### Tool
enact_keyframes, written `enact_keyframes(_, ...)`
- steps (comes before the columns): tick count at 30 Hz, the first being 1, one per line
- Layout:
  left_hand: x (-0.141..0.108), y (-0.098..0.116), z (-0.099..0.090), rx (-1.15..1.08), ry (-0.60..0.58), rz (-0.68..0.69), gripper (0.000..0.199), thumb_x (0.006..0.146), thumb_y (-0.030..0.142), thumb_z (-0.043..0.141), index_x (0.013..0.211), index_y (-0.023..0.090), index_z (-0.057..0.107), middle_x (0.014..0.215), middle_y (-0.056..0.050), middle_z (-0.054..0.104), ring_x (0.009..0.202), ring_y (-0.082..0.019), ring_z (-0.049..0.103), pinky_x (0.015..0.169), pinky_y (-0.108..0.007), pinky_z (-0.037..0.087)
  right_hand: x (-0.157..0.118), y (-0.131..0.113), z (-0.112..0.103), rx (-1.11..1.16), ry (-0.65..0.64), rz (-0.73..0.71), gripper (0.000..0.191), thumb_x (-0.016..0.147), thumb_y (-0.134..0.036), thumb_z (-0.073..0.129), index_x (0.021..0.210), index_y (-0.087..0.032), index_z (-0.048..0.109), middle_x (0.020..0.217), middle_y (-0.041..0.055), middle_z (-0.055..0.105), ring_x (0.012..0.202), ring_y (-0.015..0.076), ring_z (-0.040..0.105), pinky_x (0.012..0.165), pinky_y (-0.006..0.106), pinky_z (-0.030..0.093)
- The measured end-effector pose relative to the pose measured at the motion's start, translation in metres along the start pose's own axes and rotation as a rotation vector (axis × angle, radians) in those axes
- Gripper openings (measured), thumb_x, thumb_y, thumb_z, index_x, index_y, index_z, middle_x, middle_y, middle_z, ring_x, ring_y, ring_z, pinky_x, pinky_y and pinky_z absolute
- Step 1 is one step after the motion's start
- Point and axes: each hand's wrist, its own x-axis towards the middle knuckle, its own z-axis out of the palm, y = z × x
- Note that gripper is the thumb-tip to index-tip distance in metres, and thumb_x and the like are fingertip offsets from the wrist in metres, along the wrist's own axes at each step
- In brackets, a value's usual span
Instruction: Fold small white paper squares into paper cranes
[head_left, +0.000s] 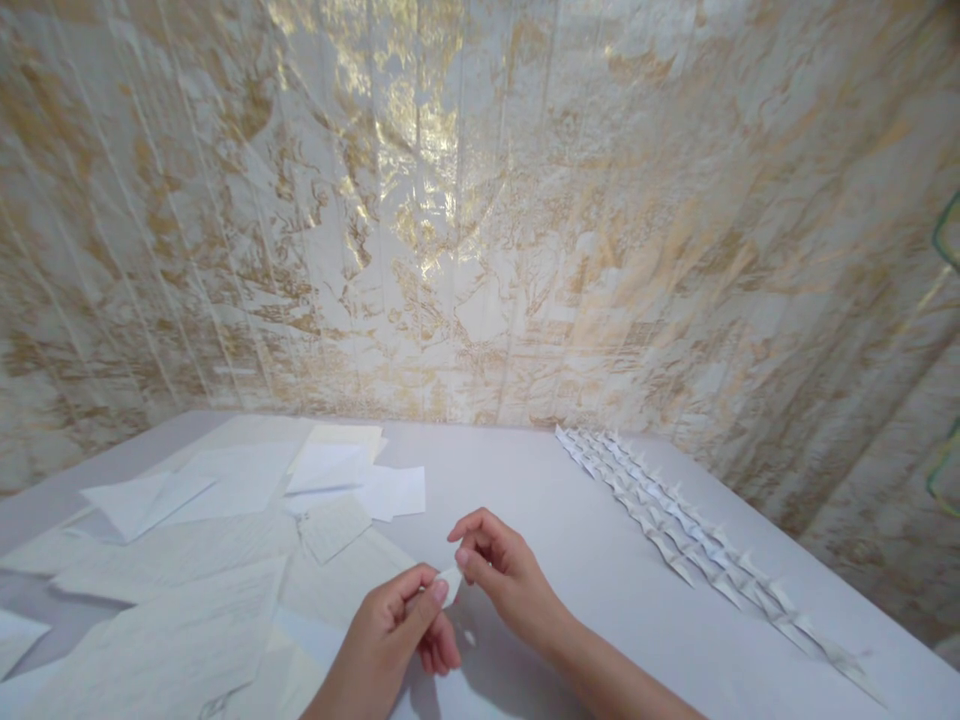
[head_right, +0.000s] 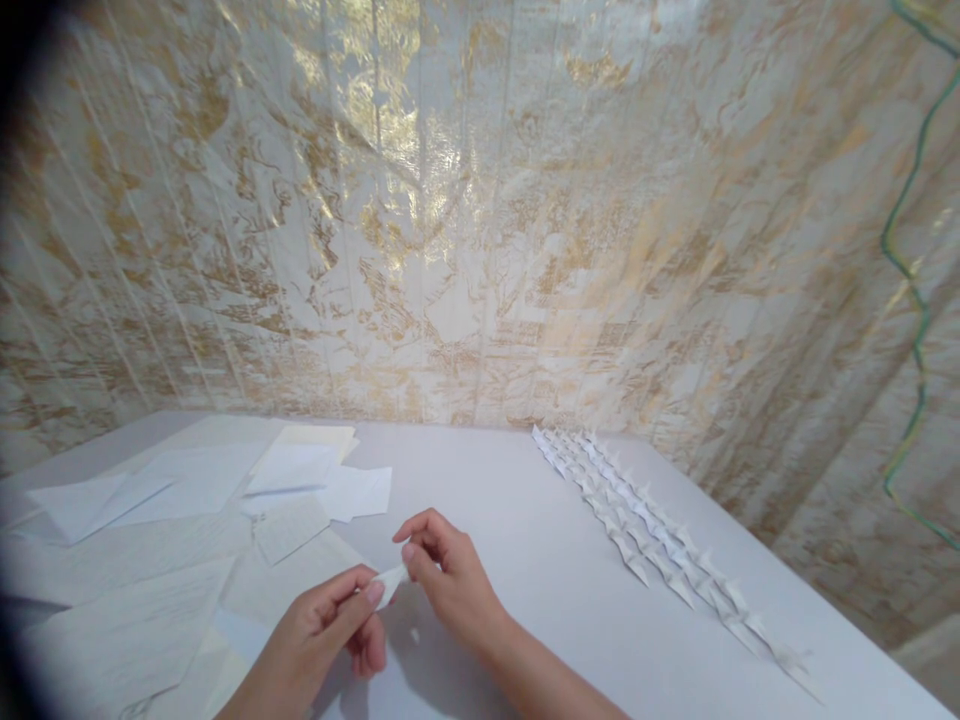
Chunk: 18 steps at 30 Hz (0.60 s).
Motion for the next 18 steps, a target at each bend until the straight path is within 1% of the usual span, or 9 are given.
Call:
enact_keyframes(3, -0.0012, -0.0002, -0.0010, 0.021, 0.021, 0.007, 0.056, 0.079, 0.075, 0.065, 0.074, 0.019, 0.063, 0.050, -0.002, 0.070, 0.046, -0.013, 0.058, 0.051, -0.023, 0.045, -0.0002, 0.0009, -0.0001, 0.004, 0.022, 0.038, 0.050, 0.085, -0.069, 0.064, 0.092, -0.020, 0.062, 0.068, -0.0041, 0.048, 0.062, 0.0139, 0.043, 0.061, 0.027, 0.032)
enact_keyframes(6, -0.0011, -0.0014, -0.0025, 0.038, 0.030, 0.009, 0.056, 0.081, 0.074, 0.063, 0.074, 0.019, 0.062, 0.051, -0.002, 0.070, 0.046, -0.012, 0.058, 0.051, -0.022, 0.045, 0.0000, 0.0029, 0.0026, 0.009, -0.031, 0.087, 0.056, 0.076, -0.074, 0.071, 0.079, -0.019, 0.062, 0.066, -0.0018, 0.054, 0.061, 0.0140, 0.045, 0.061, 0.028, 0.034)
enact_keyframes(8, -0.0001, -0.0037, -0.0035, 0.042, 0.013, 0.006, 0.054, 0.084, 0.073, 0.061, 0.076, 0.020, 0.061, 0.053, -0.002, 0.071, 0.048, -0.012, 0.059, 0.053, -0.022, 0.046, -0.0003, 0.0043, 0.0048, 0.005, -0.038, 0.117, 0.055, 0.073, -0.071, 0.075, 0.071, -0.018, 0.060, 0.063, -0.0020, 0.054, 0.059, 0.0129, 0.044, 0.060, 0.028, 0.034)
enact_keyframes(10, 0.0013, -0.0066, -0.0041, 0.035, -0.025, -0.011, 0.055, 0.082, 0.075, 0.061, 0.077, 0.021, 0.058, 0.054, -0.003, 0.072, 0.048, -0.013, 0.059, 0.051, -0.022, 0.045, -0.0009, 0.0050, 0.0061, -0.008, -0.026, 0.139, 0.054, 0.073, -0.067, 0.077, 0.066, -0.018, 0.058, 0.059, -0.0038, 0.051, 0.058, 0.0115, 0.040, 0.059, 0.027, 0.031)
enact_keyframes(12, 0.0023, -0.0084, -0.0044, 0.030, -0.042, -0.028, 0.056, 0.078, 0.076, 0.064, 0.075, 0.022, 0.055, 0.055, -0.003, 0.072, 0.046, -0.012, 0.058, 0.048, -0.022, 0.043, -0.0014, 0.0049, 0.0059, -0.017, -0.020, 0.155, 0.051, 0.073, -0.063, 0.079, 0.064, -0.017, 0.058, 0.057, -0.0054, 0.048, 0.057, 0.0104, 0.037, 0.057, 0.026, 0.028)
enact_keyframes(14, 0.0024, -0.0083, -0.0046, 0.043, -0.030, -0.024, 0.055, 0.076, 0.075, 0.068, 0.072, 0.022, 0.054, 0.054, -0.003, 0.072, 0.045, -0.012, 0.056, 0.047, -0.021, 0.041, -0.0015, 0.0045, 0.0046, -0.019, -0.026, 0.174, 0.049, 0.073, -0.060, 0.080, 0.064, -0.017, 0.059, 0.055, -0.0060, 0.047, 0.055, 0.0097, 0.036, 0.055, 0.025, 0.027)
enact_keyframes(18, 0.0010, -0.0040, -0.0050, 0.102, -0.016, 0.017, 0.050, 0.080, 0.068, 0.070, 0.074, 0.019, 0.061, 0.053, -0.002, 0.070, 0.048, -0.011, 0.056, 0.051, -0.022, 0.041, 0.0004, 0.0056, 0.0010, -0.001, -0.055, 0.216, 0.049, 0.074, -0.060, 0.078, 0.063, -0.017, 0.058, 0.051, -0.0063, 0.048, 0.049, 0.0084, 0.037, 0.051, 0.024, 0.028)
